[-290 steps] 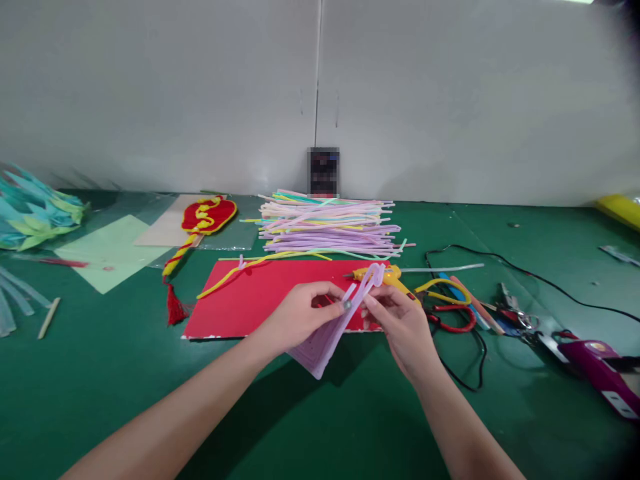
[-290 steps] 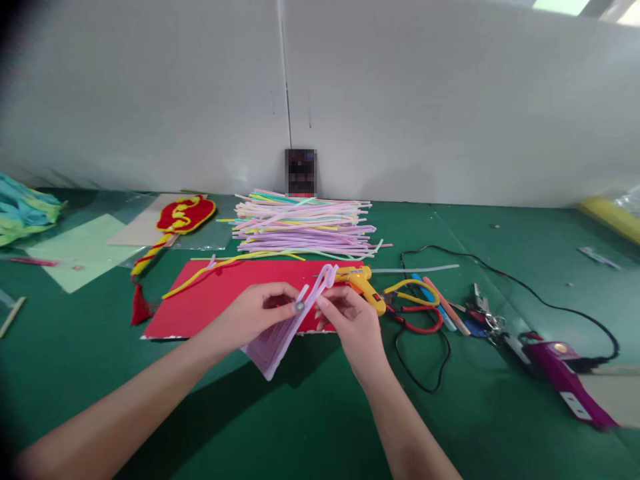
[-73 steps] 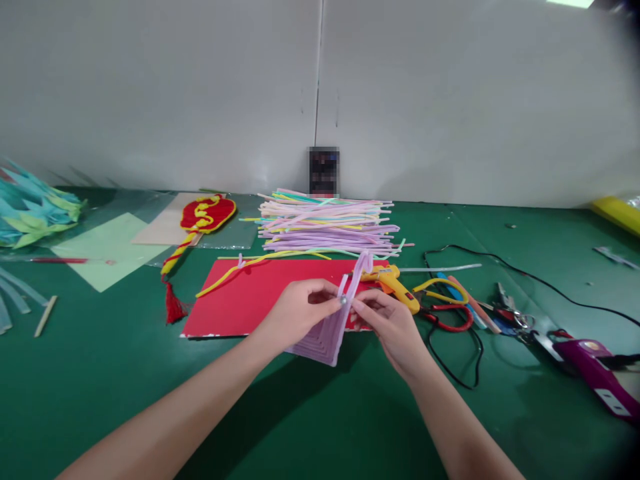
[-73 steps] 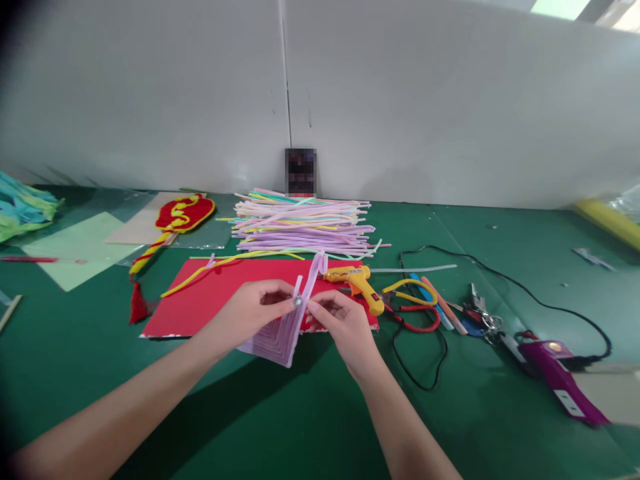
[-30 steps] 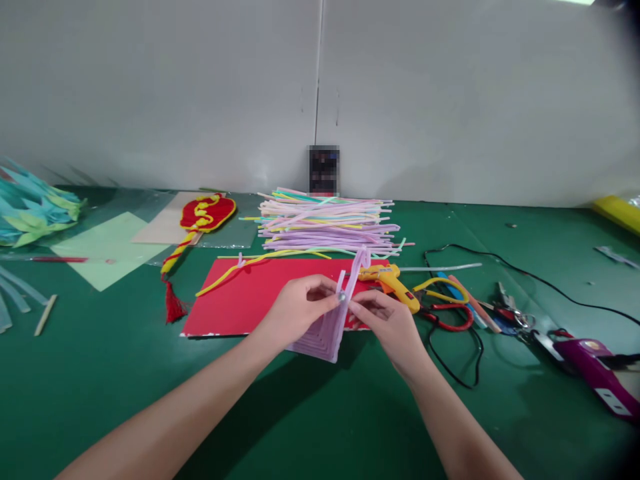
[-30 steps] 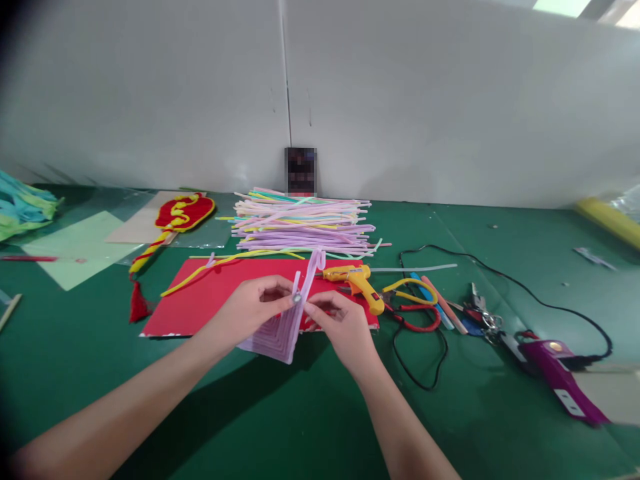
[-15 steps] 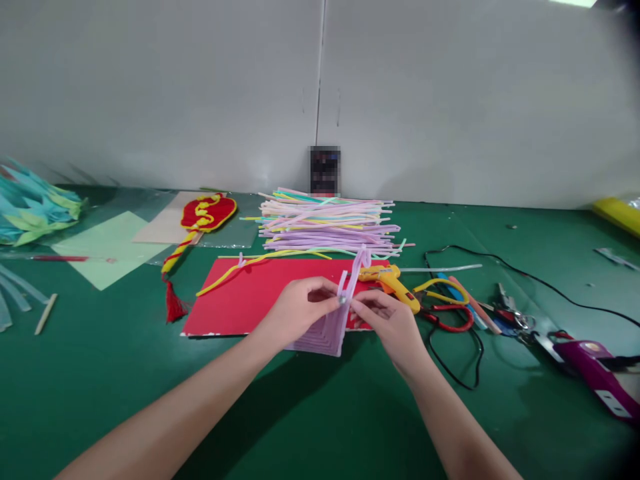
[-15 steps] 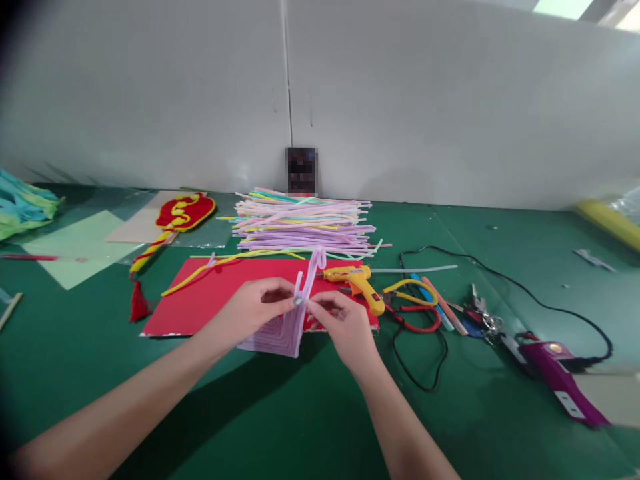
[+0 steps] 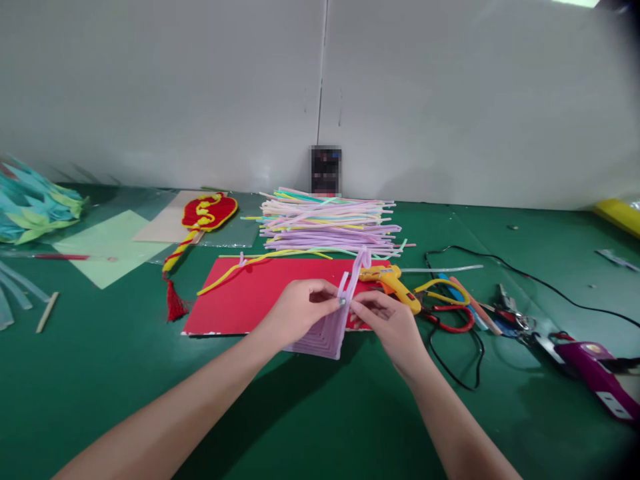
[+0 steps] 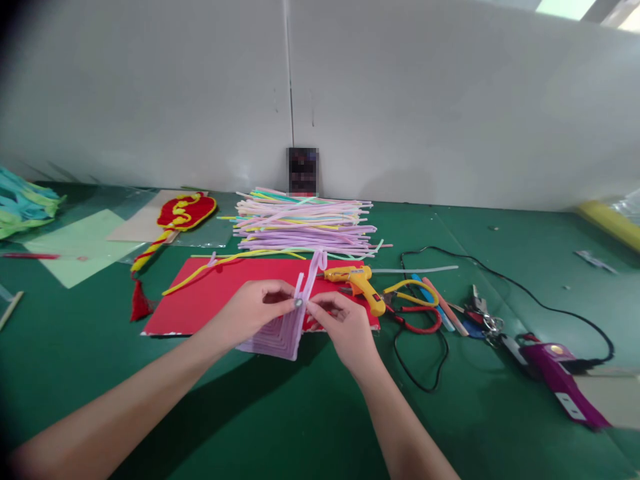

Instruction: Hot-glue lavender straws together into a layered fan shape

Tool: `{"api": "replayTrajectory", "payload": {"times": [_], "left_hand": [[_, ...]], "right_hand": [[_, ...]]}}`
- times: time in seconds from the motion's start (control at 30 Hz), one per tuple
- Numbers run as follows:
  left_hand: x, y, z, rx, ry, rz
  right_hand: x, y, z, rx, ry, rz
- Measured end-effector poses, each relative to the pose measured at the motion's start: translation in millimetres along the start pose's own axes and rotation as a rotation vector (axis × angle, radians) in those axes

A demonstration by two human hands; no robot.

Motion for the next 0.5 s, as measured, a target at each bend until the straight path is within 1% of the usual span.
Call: {"api": "replayTrajectory", "payload": {"times": [0.33,0.5], "left_hand": [[-1.2,0.8,-0.9,0.012,-0.001,-0.002],[-3.2,2.1,1.4,0.005,-0.029,-0.034]], "right_hand": [[0.3,-1.3,1.7,-0.010,0.005,0.026],[0.8,-3.4,0.9,0.011,0.006,0.049]]}}
Point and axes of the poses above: each hand's wrist, its own z-axis towards the middle knuckle, its own x-axis out of the palm, y = z × x, the point moved 5 cm from there along z, towards the middle knuckle, and after that the axes turned 15 degrees about -x, right-handed, at the moved point
